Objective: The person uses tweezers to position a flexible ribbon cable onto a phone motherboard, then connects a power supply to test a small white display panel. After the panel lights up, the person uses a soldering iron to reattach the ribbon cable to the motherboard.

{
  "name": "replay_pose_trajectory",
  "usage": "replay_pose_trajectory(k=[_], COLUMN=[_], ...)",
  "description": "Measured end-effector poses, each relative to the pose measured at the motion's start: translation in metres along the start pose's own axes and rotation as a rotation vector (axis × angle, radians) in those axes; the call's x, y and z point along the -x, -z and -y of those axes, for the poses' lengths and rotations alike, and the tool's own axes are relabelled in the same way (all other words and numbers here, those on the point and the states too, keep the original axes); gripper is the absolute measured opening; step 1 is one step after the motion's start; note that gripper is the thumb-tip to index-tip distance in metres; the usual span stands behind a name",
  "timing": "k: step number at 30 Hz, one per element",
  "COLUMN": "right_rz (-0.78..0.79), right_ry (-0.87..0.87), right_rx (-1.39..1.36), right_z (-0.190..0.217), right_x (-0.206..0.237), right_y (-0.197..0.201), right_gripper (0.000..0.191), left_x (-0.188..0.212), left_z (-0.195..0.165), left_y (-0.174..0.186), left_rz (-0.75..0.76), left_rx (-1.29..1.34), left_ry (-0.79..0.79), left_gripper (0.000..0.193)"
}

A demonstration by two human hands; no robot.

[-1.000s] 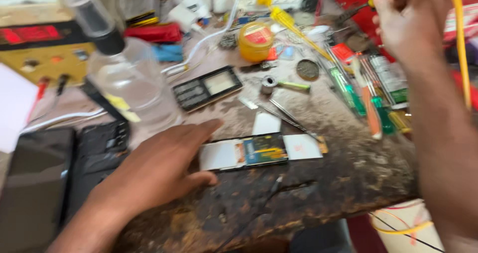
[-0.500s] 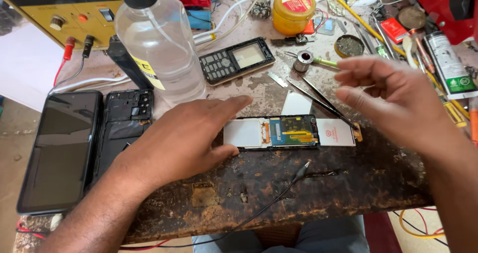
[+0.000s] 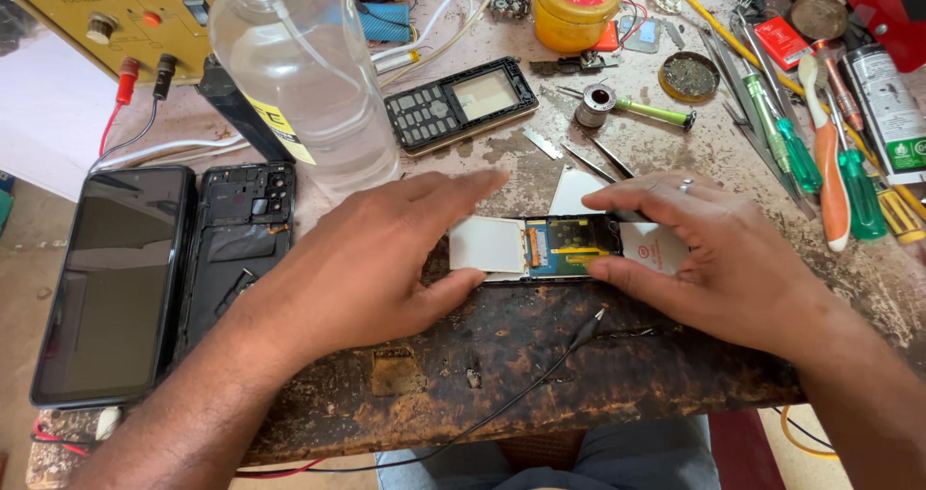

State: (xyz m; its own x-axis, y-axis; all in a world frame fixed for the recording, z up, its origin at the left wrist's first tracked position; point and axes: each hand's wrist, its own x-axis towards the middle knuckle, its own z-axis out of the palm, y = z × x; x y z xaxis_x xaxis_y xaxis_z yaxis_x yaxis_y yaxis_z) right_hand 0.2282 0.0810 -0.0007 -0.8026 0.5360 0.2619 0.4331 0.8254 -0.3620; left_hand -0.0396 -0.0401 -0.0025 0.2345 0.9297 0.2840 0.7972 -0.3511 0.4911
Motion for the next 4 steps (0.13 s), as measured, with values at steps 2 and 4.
replay_pose_trajectory(k=[2, 4], right_rz=[0.029, 0.020], right_ry=[-0.007, 0.072], right_rx=[0.012, 0.008], right_z=[-0.0033, -0.0051], right_x=[0.0009, 0.0025], right_y=[-0.0036, -0.0061], right_gripper=[0.054, 0.056], left_x=[-0.0017, -0.0036], left_z=[-0.0006, -0.0020], left_y=[-0.0013, -0.0034], left_rz=[0.027, 0.127], left_rx=[-0.036, -0.050], left_ry=[0.008, 0.115], left_gripper=[0.070, 0.071])
